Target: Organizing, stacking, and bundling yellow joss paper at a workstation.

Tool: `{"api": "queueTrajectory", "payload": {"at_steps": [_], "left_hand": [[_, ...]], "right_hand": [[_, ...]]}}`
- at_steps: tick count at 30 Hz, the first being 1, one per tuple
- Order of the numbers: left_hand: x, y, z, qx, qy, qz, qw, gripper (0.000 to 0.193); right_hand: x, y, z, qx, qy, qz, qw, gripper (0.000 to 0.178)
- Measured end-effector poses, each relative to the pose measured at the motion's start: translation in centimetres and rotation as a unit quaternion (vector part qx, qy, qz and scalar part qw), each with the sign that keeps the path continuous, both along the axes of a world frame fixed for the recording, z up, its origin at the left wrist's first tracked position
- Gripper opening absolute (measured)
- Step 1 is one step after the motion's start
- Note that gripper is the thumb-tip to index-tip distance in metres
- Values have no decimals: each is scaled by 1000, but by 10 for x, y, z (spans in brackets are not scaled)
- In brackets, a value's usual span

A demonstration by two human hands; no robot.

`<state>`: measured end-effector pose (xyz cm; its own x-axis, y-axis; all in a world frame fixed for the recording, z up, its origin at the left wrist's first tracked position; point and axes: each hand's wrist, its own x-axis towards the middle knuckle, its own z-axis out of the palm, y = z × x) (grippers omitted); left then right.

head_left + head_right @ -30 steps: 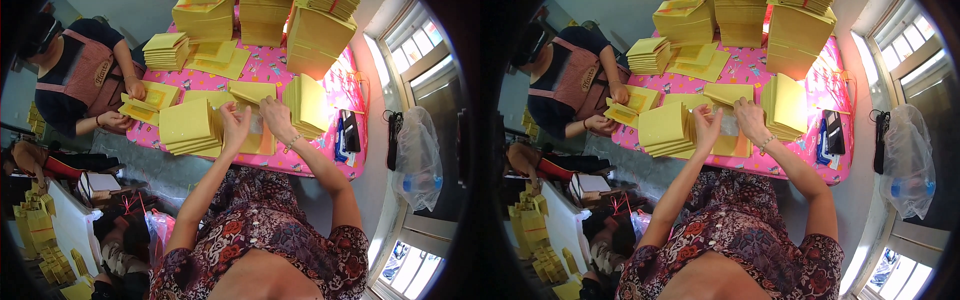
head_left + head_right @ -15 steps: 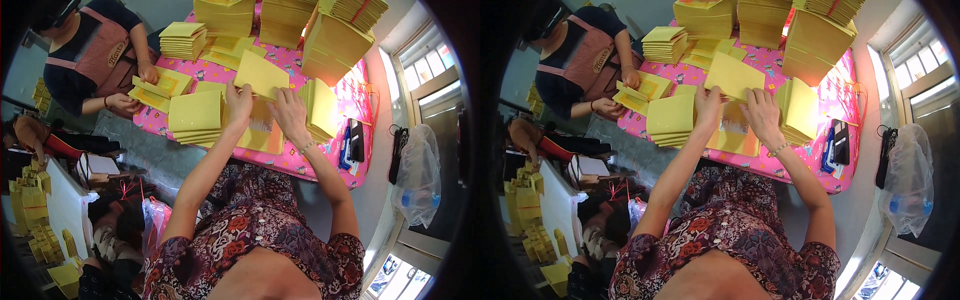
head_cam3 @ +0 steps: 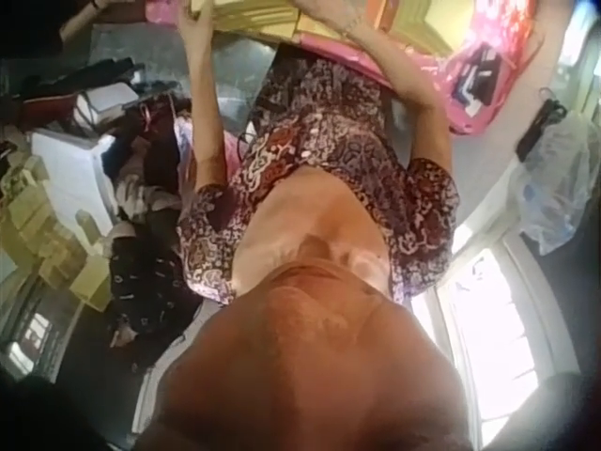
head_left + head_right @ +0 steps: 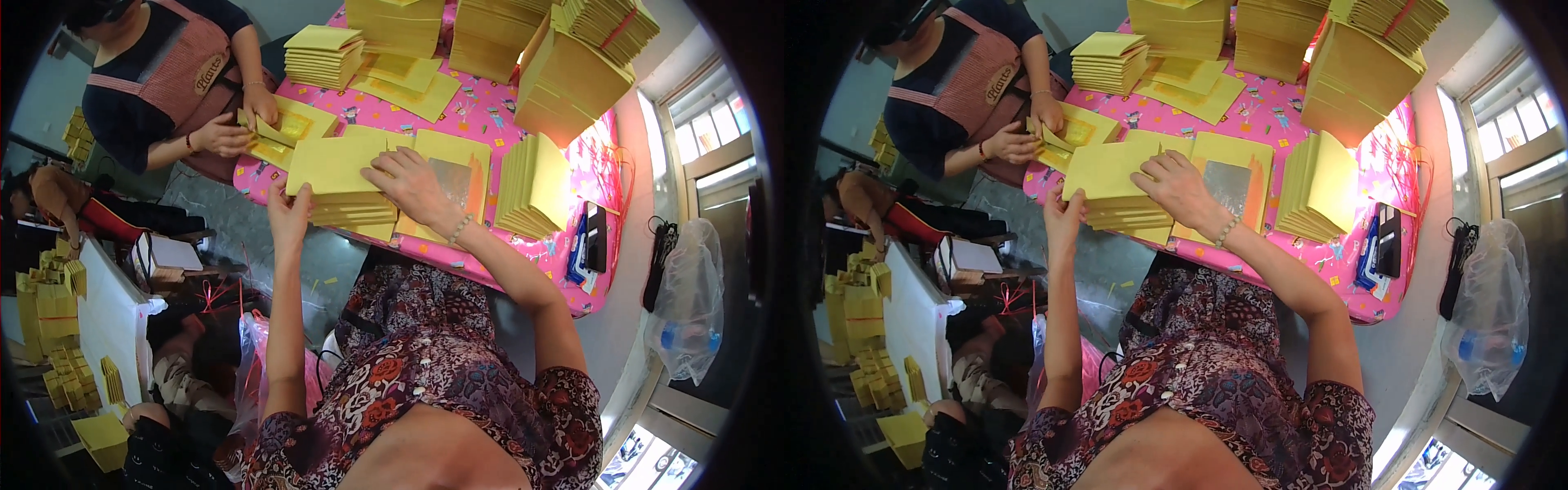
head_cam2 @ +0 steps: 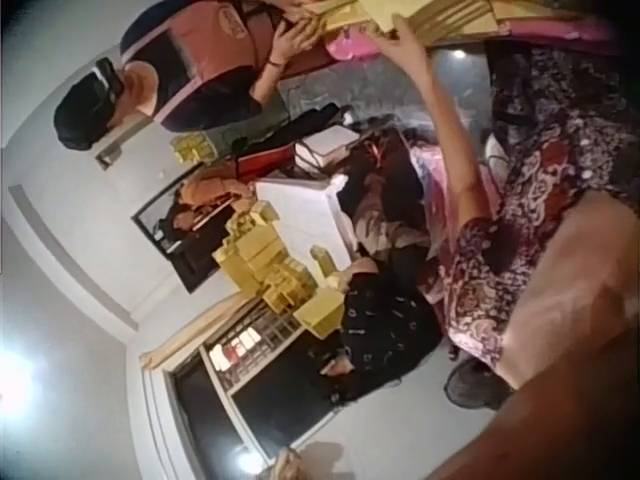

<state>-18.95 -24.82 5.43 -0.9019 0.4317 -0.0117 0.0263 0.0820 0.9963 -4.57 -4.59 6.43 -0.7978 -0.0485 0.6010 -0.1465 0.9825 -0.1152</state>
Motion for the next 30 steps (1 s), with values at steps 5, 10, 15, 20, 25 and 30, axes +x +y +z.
{"api": "queueTrajectory", "payload": {"at_steps": [5,10,15,20,25,30], "left_hand": [[-7,-9,-44,-42,42,-4,998,32],[-1,-11,-38,-44,-75,-21,996,35],[-3,-16,-43,-28,-115,-9,993,34],[-1,-15,-49,-11,-119,0,993,34],[-2,-12,-49,0,-116,3,993,38],[-4,-16,-50,-5,-122,3,992,37]], "right_hand": [[2,2,-16,-88,-181,22,979,42],[7,3,-21,-101,-148,36,983,32],[7,-7,-17,-110,-124,38,985,34],[18,-13,-12,-131,-155,31,979,41],[20,-15,-29,-100,-165,18,981,43],[19,-32,-42,-43,-139,-25,989,44]]}}
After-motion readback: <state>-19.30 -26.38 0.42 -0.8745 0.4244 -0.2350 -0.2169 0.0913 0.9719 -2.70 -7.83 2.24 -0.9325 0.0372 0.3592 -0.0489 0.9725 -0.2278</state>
